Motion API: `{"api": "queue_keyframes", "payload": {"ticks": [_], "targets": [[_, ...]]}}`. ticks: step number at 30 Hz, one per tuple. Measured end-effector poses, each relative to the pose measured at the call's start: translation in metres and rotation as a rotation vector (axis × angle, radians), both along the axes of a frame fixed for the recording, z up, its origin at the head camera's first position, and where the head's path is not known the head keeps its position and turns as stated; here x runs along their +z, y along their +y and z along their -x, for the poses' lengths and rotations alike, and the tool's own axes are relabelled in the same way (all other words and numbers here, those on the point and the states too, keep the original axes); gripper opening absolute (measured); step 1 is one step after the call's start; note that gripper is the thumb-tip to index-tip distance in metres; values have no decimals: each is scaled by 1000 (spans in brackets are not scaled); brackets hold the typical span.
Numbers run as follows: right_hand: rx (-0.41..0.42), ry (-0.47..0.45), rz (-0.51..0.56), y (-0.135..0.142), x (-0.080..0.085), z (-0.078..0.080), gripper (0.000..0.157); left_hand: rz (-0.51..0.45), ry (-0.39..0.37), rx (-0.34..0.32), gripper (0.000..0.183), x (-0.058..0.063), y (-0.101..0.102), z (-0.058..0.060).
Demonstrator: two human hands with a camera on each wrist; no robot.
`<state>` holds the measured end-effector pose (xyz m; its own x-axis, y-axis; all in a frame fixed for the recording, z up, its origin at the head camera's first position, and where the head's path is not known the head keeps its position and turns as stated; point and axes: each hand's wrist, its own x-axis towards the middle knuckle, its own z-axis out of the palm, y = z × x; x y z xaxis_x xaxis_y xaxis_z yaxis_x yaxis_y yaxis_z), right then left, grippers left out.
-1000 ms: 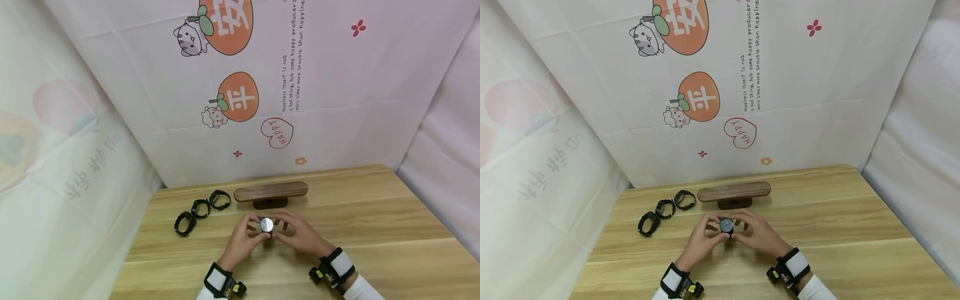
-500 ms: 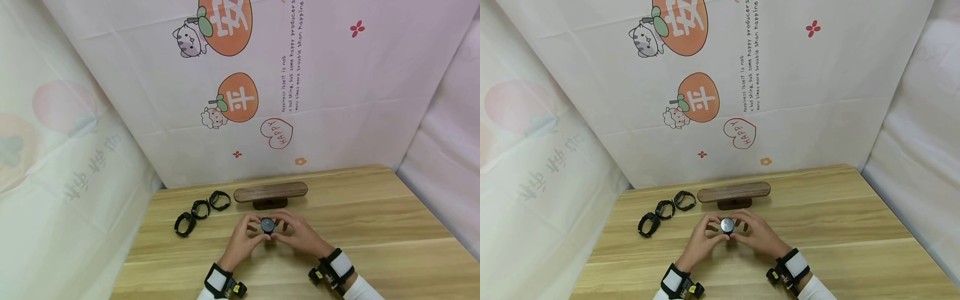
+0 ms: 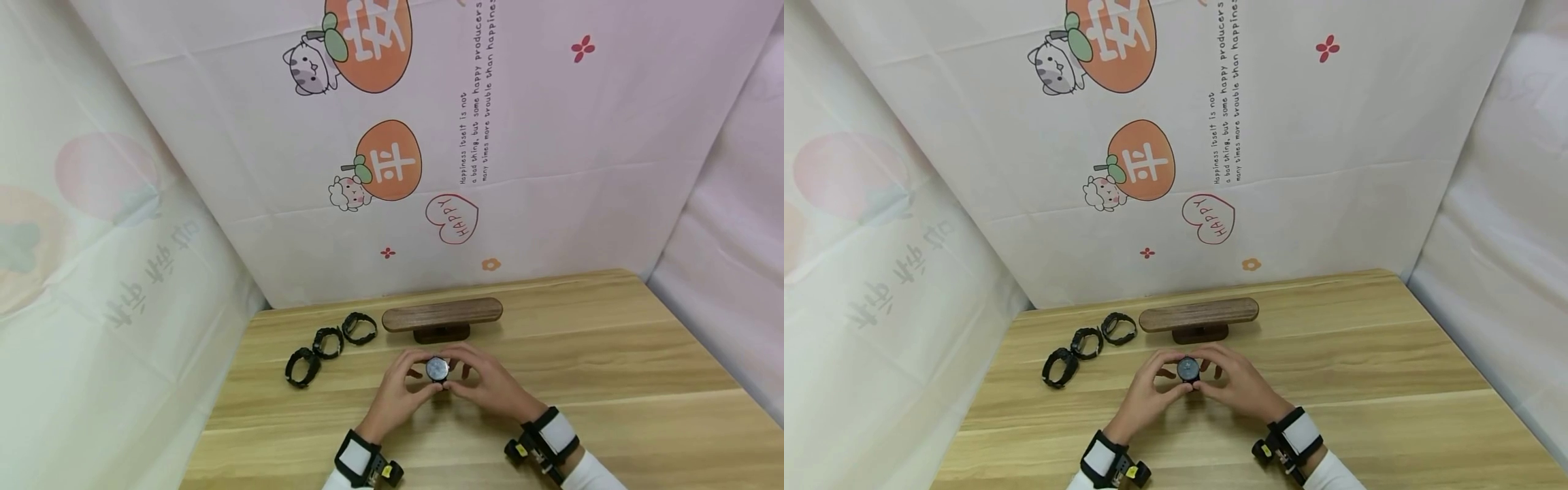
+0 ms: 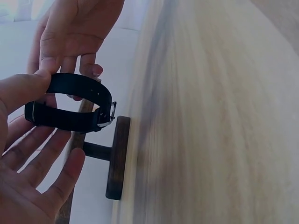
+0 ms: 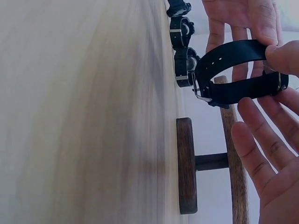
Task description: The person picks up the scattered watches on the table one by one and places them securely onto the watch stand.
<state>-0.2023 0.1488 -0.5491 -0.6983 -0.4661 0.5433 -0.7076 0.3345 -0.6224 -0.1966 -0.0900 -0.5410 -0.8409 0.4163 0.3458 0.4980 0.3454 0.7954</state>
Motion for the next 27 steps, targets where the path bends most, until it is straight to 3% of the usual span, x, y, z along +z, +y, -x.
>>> {"api": "queue_keyframes", "payload": {"ticks": [16, 27], "targets": [[-47, -24, -92, 11, 6, 6, 63, 35, 34, 14, 51, -3, -7, 0], [-349, 154, -135, 53, 26, 45, 49, 46, 45, 32, 51, -7, -8, 4]]}}
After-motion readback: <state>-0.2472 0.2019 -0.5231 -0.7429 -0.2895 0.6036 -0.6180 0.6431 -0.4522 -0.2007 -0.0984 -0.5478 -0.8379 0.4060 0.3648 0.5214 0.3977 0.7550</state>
